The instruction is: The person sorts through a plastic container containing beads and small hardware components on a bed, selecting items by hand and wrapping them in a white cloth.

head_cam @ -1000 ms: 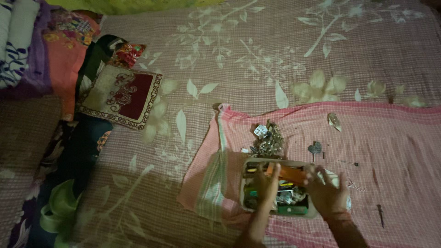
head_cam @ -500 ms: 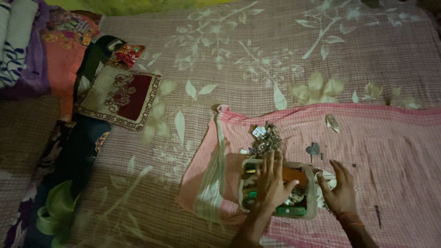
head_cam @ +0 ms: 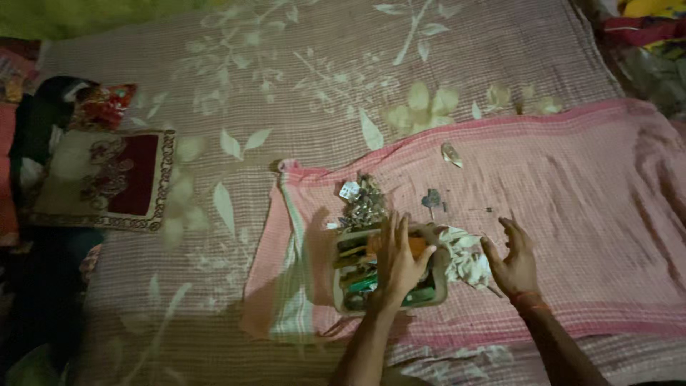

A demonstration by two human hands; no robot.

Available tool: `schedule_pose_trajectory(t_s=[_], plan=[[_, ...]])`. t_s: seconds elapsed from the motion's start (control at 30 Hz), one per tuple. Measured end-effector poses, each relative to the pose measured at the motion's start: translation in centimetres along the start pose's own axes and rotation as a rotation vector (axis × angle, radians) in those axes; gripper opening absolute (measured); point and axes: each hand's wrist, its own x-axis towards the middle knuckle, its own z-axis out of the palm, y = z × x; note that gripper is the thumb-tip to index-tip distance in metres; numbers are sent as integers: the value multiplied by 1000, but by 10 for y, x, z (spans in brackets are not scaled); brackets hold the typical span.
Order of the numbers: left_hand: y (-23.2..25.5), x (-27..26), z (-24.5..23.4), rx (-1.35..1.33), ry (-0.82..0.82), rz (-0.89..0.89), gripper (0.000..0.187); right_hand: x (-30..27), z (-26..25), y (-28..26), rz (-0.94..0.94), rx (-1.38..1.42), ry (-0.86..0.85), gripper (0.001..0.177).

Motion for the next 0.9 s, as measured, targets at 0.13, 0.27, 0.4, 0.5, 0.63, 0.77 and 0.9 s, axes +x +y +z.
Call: schedule_pose_trajectory(t_s=[0.13,0.27,0.4,0.5,0.63,0.77,0.9], plan=[[21,8,19,-98,42,34,88,0,-22,26,64,6,20,64],[28,14,33,-61,54,20,87,1,-16,63,142,-23,-34,64],[16,26,60,-93,53,42,84,8,18,108,142,-64,-185,74],[9,39,79,-74,52,40,80,8,41,118,-38,-184,-418,90],[1,70,90,101,-79,-2,66,12,76,110,-26,-176,-649,117],[-12,95,101,163,-127,-13,49,0,98,120,-166,-303,-700,85],[-39,113,126,203,-236,-42,30,4,91,132,-68,-204,-591,53]])
